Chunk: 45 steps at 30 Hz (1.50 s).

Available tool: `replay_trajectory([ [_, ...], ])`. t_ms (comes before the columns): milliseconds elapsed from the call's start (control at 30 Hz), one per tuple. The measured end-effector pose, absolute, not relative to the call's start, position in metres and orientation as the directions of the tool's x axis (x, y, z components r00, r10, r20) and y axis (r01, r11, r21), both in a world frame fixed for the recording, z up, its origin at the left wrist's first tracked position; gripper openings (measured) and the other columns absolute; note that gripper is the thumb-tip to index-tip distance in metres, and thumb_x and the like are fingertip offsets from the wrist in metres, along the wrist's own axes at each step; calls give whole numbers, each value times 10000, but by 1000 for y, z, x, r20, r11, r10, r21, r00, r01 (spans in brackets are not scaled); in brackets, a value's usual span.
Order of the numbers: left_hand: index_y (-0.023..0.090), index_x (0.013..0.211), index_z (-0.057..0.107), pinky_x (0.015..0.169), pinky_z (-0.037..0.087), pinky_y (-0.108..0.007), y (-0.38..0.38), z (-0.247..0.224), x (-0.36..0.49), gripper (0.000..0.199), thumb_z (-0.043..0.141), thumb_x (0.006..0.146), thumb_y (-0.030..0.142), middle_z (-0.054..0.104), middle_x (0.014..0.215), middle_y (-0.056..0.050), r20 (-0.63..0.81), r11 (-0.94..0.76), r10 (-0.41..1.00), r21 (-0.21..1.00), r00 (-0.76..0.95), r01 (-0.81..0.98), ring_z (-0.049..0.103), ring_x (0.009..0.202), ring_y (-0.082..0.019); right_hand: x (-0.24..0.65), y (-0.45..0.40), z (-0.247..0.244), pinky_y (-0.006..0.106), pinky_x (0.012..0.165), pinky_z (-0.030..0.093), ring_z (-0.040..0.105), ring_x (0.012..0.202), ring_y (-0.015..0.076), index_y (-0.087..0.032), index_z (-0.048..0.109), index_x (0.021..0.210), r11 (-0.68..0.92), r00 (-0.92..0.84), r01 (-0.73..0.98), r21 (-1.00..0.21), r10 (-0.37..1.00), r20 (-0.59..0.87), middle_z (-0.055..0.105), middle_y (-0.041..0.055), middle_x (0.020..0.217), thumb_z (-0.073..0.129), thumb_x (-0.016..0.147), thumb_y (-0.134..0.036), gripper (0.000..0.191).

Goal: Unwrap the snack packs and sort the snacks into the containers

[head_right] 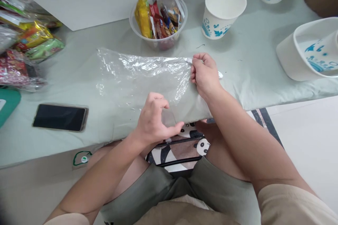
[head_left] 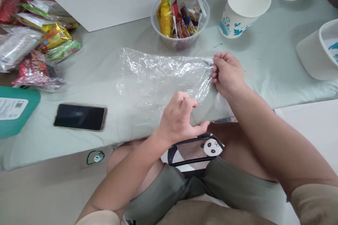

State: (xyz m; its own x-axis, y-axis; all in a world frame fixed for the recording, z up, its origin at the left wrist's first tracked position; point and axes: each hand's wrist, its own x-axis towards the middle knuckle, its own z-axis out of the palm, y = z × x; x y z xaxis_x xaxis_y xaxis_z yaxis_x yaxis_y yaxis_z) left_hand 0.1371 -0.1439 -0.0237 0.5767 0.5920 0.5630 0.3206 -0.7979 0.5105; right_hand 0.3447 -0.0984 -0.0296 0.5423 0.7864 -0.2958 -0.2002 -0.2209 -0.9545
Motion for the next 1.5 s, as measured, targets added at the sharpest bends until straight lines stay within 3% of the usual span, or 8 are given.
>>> replay_trajectory([
  [133,218,939,526,529,363,-244,-144,-27,133,189,498,816,77,599,782,16,326,-764,589,522,740,379,527,636,-120,339,-98,-21,223,363,255,368,404,79,-257,479,830,-249,574,-220,-943,748,-332,407,-88,539,643,876,-233,173],
  [300,205,928,593,542,361,-247,-146,-30,136,179,461,881,93,616,787,8,184,-740,525,581,831,339,487,610,-113,339,-98,-17,207,380,303,452,445,84,-261,479,859,-263,551,-238,-935,756,-353,454,-81,566,650,898,-281,177],
  [433,198,900,599,549,362,-241,-143,-33,141,173,460,885,96,587,754,15,206,-729,547,593,811,341,476,604,-108,337,-108,-20,231,469,441,608,576,117,-283,501,1057,-249,498,-156,-956,816,-294,614,-40,739,673,898,-437,280],
  [633,198,868,586,548,366,-251,-142,-34,145,161,470,883,87,598,769,6,255,-718,586,604,769,347,471,611,-111,327,-135,-28,352,626,543,628,601,160,-293,338,1510,-155,312,504,-850,950,12,722,28,984,731,818,-324,796],
  [1033,215,861,580,508,450,-185,-112,-7,118,79,625,849,152,584,646,77,491,-676,684,706,540,214,535,534,-63,338,-133,-35,369,687,546,519,562,128,-289,581,1324,-91,283,652,-752,950,131,741,34,1090,495,778,-87,588],
  [1167,231,1006,685,943,574,-412,-68,-11,73,267,751,748,230,718,1043,-57,415,-603,798,551,437,577,680,1039,-240,343,-132,-40,359,658,545,521,581,130,-303,556,1322,-108,342,655,-748,925,166,729,32,1087,497,837,-116,523],
  [1300,291,1296,669,1216,405,-552,-42,-29,51,620,838,699,277,539,1529,-99,166,-513,846,518,508,685,469,1458,-370,343,-131,-41,381,694,558,547,617,143,-303,521,1358,-90,334,664,-742,924,187,732,38,1063,498,875,-149,507],
  [1500,247,1006,746,957,561,-387,-34,-28,59,170,680,850,246,761,986,-29,217,-322,946,691,240,647,706,980,-224,342,-131,-40,418,738,555,575,647,173,-308,423,1443,-77,317,683,-726,927,199,752,31,1006,495,864,-143,606],
])
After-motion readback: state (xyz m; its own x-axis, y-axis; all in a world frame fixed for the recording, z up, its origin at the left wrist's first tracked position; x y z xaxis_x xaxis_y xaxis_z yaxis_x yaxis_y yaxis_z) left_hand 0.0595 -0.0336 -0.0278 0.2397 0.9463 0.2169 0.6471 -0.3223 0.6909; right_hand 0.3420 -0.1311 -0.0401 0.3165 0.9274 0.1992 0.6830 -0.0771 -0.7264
